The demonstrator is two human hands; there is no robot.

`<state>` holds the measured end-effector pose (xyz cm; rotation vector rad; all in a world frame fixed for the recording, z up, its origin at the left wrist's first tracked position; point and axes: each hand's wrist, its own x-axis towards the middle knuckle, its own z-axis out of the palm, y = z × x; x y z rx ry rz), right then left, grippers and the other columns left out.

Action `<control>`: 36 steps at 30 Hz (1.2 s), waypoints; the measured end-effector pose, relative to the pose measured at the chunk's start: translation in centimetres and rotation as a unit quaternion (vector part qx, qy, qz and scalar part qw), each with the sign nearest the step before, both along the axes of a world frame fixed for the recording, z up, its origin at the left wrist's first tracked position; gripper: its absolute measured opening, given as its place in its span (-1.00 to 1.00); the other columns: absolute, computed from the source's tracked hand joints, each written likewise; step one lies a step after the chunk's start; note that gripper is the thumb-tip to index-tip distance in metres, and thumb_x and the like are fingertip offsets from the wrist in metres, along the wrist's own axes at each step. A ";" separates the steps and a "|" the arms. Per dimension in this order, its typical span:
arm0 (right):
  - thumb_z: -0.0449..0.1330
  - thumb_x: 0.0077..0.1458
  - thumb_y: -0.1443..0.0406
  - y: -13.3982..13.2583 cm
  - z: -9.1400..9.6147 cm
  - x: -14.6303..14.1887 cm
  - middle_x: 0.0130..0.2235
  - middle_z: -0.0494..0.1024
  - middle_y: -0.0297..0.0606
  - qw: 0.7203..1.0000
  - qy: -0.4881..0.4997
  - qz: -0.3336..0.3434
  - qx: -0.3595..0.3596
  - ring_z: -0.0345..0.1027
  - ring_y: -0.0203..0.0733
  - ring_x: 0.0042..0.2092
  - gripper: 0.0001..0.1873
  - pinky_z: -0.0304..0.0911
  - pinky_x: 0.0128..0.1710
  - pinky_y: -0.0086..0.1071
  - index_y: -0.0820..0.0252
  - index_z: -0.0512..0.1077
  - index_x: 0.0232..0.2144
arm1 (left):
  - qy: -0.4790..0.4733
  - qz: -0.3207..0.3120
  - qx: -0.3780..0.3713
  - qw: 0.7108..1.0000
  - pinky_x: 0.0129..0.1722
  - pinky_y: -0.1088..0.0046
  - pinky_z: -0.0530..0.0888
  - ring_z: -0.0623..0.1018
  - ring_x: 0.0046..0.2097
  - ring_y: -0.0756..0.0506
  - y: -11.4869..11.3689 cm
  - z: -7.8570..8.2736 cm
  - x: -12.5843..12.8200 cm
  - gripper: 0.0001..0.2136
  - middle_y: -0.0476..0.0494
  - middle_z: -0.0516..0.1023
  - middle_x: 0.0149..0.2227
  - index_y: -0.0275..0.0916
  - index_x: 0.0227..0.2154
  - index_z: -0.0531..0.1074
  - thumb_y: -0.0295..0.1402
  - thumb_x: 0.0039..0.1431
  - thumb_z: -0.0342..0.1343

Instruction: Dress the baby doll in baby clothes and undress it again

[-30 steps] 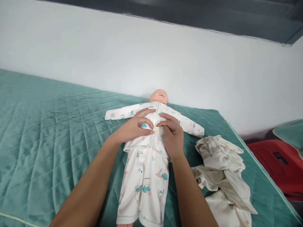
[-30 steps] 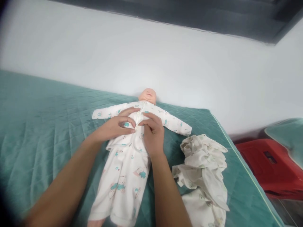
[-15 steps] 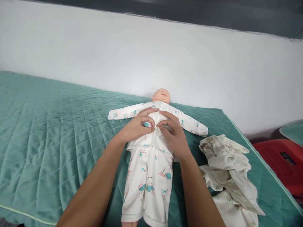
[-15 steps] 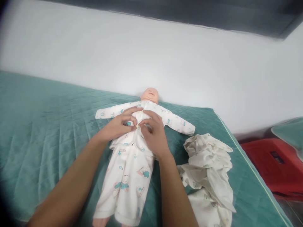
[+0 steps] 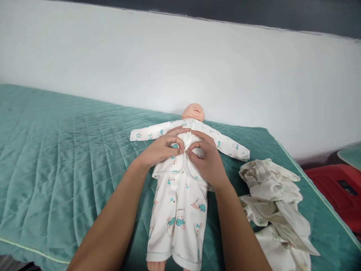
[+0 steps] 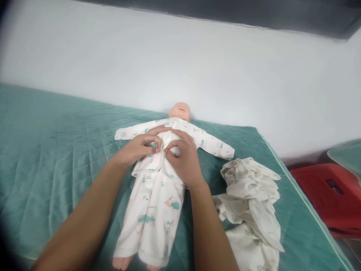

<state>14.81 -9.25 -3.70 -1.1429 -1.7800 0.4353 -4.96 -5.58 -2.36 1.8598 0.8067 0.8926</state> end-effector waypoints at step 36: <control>0.23 0.17 0.32 -0.1 0.0 0.6 0.24 0.43 -0.32 0.997 0.062 0.040 -0.037 0.19 -0.06 0.33 -0.92 0.01 0.36 -0.01 0.01 0.52 -0.31 | 0.036 0.029 0.058 0.997 0.44 0.05 0.04 0.10 0.46 -0.20 0.0 -0.2 0.6 -0.91 0.02 0.29 0.36 -0.12 -0.42 0.56 -0.33 0.16 0.18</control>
